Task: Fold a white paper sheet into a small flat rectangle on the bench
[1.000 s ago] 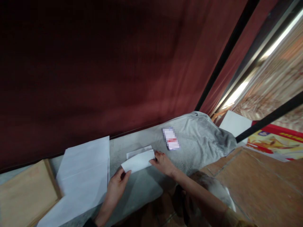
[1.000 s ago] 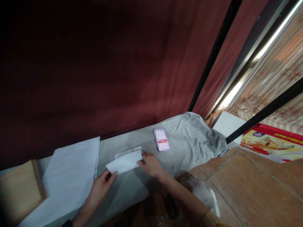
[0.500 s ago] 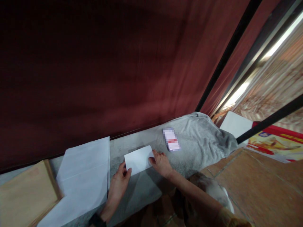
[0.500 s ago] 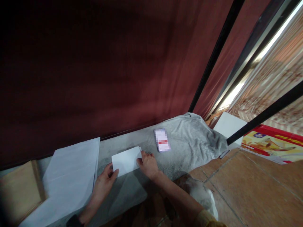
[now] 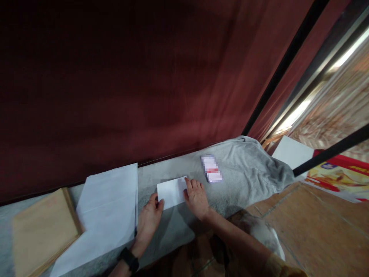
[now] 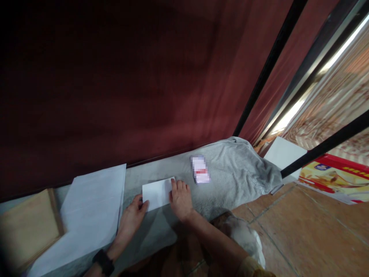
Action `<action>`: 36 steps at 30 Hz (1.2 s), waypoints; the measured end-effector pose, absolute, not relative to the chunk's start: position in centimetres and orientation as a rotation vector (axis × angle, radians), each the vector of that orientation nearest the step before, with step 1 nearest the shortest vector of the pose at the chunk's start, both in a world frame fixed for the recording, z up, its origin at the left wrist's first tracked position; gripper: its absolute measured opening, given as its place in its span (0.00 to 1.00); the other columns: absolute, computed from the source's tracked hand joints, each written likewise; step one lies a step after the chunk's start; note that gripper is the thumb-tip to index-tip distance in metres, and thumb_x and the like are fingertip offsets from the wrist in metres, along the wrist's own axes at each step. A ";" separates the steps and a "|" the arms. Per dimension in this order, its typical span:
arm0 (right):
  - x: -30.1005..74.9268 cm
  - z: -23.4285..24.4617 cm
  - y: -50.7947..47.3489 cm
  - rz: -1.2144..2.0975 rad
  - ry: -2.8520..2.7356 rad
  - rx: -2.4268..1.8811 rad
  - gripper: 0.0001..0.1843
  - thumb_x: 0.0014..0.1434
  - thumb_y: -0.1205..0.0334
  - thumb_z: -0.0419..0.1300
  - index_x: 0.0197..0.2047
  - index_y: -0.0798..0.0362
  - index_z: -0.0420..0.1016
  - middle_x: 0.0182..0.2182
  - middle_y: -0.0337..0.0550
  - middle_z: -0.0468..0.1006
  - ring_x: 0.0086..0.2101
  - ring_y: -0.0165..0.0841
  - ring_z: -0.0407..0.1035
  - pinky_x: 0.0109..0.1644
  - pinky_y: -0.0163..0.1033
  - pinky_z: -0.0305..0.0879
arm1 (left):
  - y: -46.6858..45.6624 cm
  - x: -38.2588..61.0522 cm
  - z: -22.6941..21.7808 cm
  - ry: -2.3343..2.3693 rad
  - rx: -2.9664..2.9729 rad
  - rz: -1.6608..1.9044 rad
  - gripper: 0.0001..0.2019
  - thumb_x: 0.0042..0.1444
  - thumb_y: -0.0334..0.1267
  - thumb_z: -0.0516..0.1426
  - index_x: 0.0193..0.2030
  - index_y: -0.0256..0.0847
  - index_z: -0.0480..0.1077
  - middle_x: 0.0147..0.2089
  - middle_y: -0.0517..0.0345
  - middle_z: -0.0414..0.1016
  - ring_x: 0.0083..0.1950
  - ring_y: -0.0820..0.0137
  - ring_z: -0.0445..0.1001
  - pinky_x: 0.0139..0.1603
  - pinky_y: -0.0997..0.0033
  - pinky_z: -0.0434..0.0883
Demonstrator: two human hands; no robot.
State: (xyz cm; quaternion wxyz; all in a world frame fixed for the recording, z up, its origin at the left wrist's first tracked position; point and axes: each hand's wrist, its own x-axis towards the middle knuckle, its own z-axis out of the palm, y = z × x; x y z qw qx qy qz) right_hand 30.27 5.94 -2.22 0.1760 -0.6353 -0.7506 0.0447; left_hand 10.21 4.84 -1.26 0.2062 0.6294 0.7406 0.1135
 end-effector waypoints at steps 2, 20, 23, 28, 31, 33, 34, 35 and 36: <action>29.8 -2.8 5.6 0.123 -2.193 -1.661 0.27 0.67 0.62 0.54 0.67 0.57 0.63 0.59 0.57 0.72 0.56 0.46 0.67 0.60 0.53 0.64 | 4.9 10.3 -1.1 2.060 1.764 0.310 0.13 0.67 0.38 0.52 0.56 0.39 0.67 0.43 0.50 0.83 0.40 0.63 0.82 0.37 0.71 0.70; 27.8 -6.7 4.1 0.048 -2.212 -1.502 0.28 0.73 0.51 0.50 0.72 0.49 0.57 0.71 0.49 0.56 0.69 0.40 0.51 0.72 0.51 0.49 | 5.7 10.8 0.0 2.107 1.822 0.050 0.13 0.69 0.40 0.48 0.49 0.38 0.71 0.42 0.48 0.82 0.43 0.62 0.81 0.38 0.68 0.66; 27.8 -6.6 4.1 0.066 -2.202 -1.531 0.29 0.72 0.52 0.52 0.72 0.50 0.57 0.72 0.51 0.55 0.69 0.41 0.51 0.71 0.52 0.50 | 5.8 10.5 -0.4 2.097 1.851 0.086 0.13 0.69 0.40 0.48 0.46 0.39 0.72 0.41 0.48 0.83 0.42 0.62 0.81 0.38 0.68 0.66; 27.8 -6.3 4.2 0.083 -2.191 -1.548 0.31 0.71 0.50 0.53 0.72 0.52 0.57 0.71 0.54 0.55 0.69 0.43 0.52 0.70 0.53 0.53 | 6.0 10.1 -0.7 2.102 1.859 0.124 0.13 0.67 0.41 0.48 0.41 0.41 0.72 0.38 0.50 0.83 0.39 0.62 0.81 0.36 0.69 0.66; 27.8 -6.2 4.2 0.086 -2.177 -1.561 0.30 0.71 0.50 0.52 0.72 0.52 0.57 0.71 0.54 0.56 0.69 0.42 0.53 0.70 0.52 0.54 | 6.1 10.1 -0.5 2.086 1.848 0.106 0.13 0.67 0.41 0.49 0.41 0.41 0.73 0.36 0.50 0.82 0.38 0.62 0.81 0.36 0.68 0.67; 27.9 -6.2 4.3 0.083 -2.175 -1.574 0.31 0.71 0.49 0.51 0.72 0.52 0.58 0.71 0.54 0.55 0.69 0.43 0.53 0.70 0.52 0.53 | 6.1 10.1 -0.3 2.072 1.858 0.103 0.13 0.67 0.40 0.48 0.41 0.40 0.73 0.35 0.50 0.82 0.39 0.61 0.81 0.37 0.68 0.67; 28.1 -6.2 4.3 0.081 -2.175 -1.585 0.31 0.71 0.49 0.51 0.72 0.53 0.57 0.72 0.54 0.55 0.69 0.43 0.52 0.70 0.52 0.53 | 6.1 10.2 -0.2 2.072 1.863 0.100 0.13 0.67 0.40 0.48 0.41 0.40 0.73 0.36 0.50 0.82 0.39 0.62 0.81 0.38 0.68 0.67; 28.2 -6.2 4.4 0.080 -2.175 -1.597 0.31 0.71 0.48 0.51 0.72 0.53 0.57 0.72 0.54 0.54 0.69 0.44 0.52 0.70 0.53 0.53 | 6.1 10.2 -0.2 2.074 1.865 0.092 0.13 0.67 0.40 0.48 0.41 0.40 0.73 0.37 0.50 0.82 0.40 0.62 0.81 0.38 0.68 0.67; 28.5 -6.2 4.5 0.081 -2.175 -1.611 0.32 0.71 0.48 0.51 0.72 0.53 0.57 0.72 0.54 0.54 0.69 0.44 0.52 0.70 0.53 0.52 | 6.1 10.2 -0.1 2.077 1.862 0.078 0.13 0.68 0.40 0.48 0.42 0.40 0.72 0.38 0.49 0.82 0.40 0.62 0.81 0.39 0.68 0.67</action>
